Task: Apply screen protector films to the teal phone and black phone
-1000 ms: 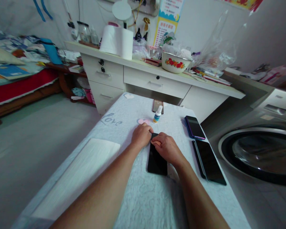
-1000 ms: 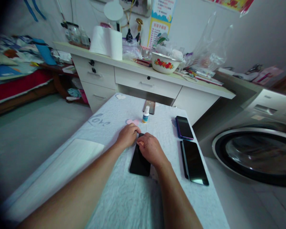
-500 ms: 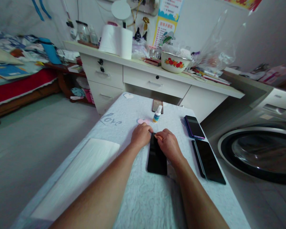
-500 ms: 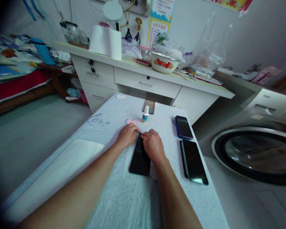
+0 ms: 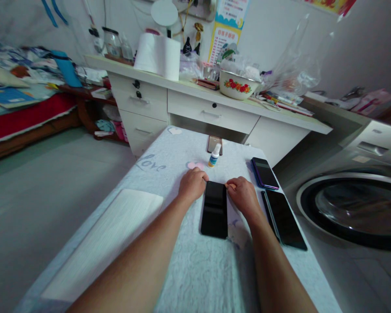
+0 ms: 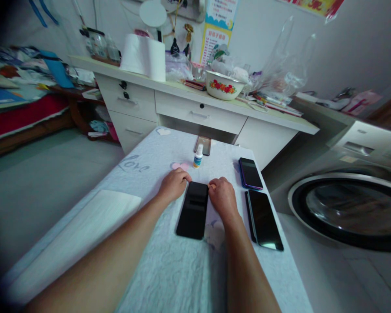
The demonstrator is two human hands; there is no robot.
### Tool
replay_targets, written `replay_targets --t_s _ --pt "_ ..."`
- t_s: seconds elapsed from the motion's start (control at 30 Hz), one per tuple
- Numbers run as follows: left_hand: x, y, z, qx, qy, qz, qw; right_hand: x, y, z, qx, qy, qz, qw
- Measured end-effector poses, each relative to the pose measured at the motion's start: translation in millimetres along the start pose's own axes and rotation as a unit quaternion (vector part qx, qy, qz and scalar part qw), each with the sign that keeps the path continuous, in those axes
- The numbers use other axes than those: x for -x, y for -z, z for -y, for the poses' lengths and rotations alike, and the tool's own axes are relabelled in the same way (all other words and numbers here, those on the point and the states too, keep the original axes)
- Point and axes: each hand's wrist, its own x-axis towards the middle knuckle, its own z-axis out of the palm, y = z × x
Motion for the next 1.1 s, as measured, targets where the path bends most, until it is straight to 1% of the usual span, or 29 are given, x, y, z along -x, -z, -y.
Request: replay_targets --t_s 0.27,0.5,0.8,0.93,1.1 --pt "0 1.3 -1 -0.008 -0.003 -0.002 1.000 3 6 5 -0.005 0.030 0.033 0.999" --pt "0 -0.3 1 -0.006 -0.005 -0.006 1.000 16 11 12 -0.013 0.066 0.048 0.997" --pt "0 -0.2 0 -0.007 -0.005 -0.001 1.000 27 -3 28 -0.085 0.085 0.031 0.992" --pt "0 -0.2 1 -0.001 -0.001 -0.005 1.000 29 -9 34 -0.100 0.123 0.036 0.987" --pt "0 -0.4 1 0.005 0.002 0.000 1.000 32 -10 38 -0.114 0.175 0.063 0.976"
